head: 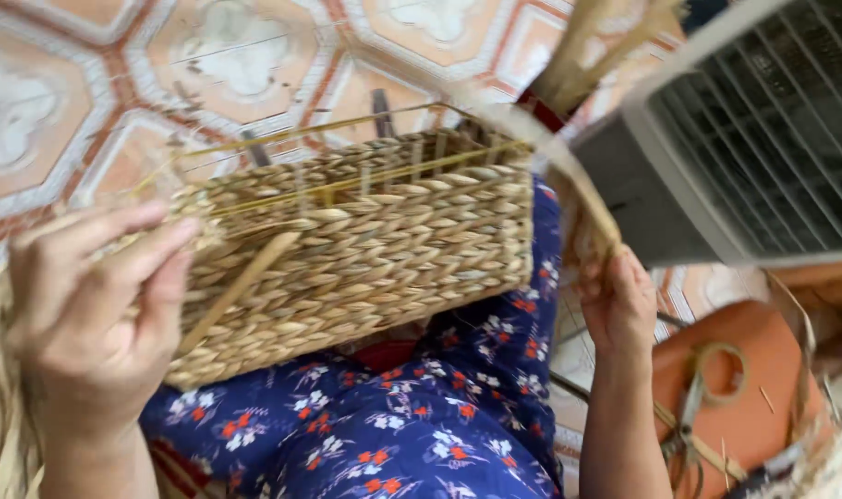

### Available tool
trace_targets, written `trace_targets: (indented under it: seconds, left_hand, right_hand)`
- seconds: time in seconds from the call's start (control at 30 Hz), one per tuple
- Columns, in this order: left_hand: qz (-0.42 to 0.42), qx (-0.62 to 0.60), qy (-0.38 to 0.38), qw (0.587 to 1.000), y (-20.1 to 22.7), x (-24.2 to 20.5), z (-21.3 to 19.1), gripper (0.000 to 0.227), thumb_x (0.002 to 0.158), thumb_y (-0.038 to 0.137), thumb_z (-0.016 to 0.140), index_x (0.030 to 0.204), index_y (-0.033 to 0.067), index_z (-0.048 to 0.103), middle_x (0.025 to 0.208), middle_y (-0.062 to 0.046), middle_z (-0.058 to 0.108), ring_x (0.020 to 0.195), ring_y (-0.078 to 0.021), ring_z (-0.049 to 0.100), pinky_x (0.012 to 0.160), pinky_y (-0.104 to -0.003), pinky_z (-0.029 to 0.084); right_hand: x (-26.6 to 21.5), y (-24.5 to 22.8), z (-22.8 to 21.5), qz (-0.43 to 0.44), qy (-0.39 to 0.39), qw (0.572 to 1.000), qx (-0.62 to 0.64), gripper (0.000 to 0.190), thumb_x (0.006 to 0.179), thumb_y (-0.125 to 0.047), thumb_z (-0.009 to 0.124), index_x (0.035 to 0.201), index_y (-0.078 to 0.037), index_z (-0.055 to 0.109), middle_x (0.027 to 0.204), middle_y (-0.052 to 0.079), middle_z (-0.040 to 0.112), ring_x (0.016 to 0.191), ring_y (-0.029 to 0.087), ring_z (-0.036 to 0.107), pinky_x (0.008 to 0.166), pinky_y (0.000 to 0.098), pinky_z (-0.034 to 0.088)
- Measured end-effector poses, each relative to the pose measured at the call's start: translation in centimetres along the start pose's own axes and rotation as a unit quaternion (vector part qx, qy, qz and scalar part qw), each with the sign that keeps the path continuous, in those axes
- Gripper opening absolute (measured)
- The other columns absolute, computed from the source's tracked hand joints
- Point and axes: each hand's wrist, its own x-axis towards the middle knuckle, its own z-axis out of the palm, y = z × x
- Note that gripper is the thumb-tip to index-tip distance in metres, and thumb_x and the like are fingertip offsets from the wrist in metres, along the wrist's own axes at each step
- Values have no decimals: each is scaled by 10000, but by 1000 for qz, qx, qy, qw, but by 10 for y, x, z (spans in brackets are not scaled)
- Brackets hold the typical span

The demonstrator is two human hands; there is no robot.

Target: The person weaves a basket by hand, threading and wrapping dried plant fibers around a wire frame.

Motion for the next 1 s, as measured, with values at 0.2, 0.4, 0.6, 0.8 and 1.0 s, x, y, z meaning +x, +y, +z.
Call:
trace_targets:
  seconds: [0.2,0.4,0.6,0.8,1.0]
  left_hand:
    - [3,-125,-61,990,10,-11,34,158,1062,37,760,1203,110,757,1134,-32,729,1031,-170,693,906,-259,544]
    - [32,-195,-138,970,-4,-13,66,209,1031,13,736,1224,91,755,1132,-72,744,974,-155,713,878,-255,556]
    - [-29,-241,-159,957,-37,-47,86,226,1051,-16,699,1256,67,749,1141,-112,732,907,-141,664,869,-224,557]
    - [-40,-273,-171,946,-45,-49,99,217,1053,10,689,1258,62,737,1118,-119,731,902,-143,683,843,-216,520]
    - [-28,-296,-166,940,-67,-82,109,190,1117,20,668,1295,86,687,1145,-98,678,966,-122,646,912,-195,492]
  right_hand:
    - [-27,-42,-47,-204,113,960,157,333,1131,-362,582,1369,-130,565,1031,10,653,768,110,528,741,281,444]
    - [-81,-44,-88,-241,291,925,-34,329,1075,-232,575,1374,-176,453,1279,31,652,1121,229,678,924,354,547]
    - [-163,-8,-132,-115,426,897,-4,283,1090,-193,469,1356,-109,422,1320,98,627,1197,289,666,1023,417,572]
    - [-221,-7,-140,-20,510,851,125,334,1102,-284,435,1270,1,482,1295,207,673,1192,335,694,977,399,539]
    - [-239,-16,-91,116,537,833,-68,291,1072,-313,517,1179,-52,445,1267,213,591,1033,302,669,877,416,595]
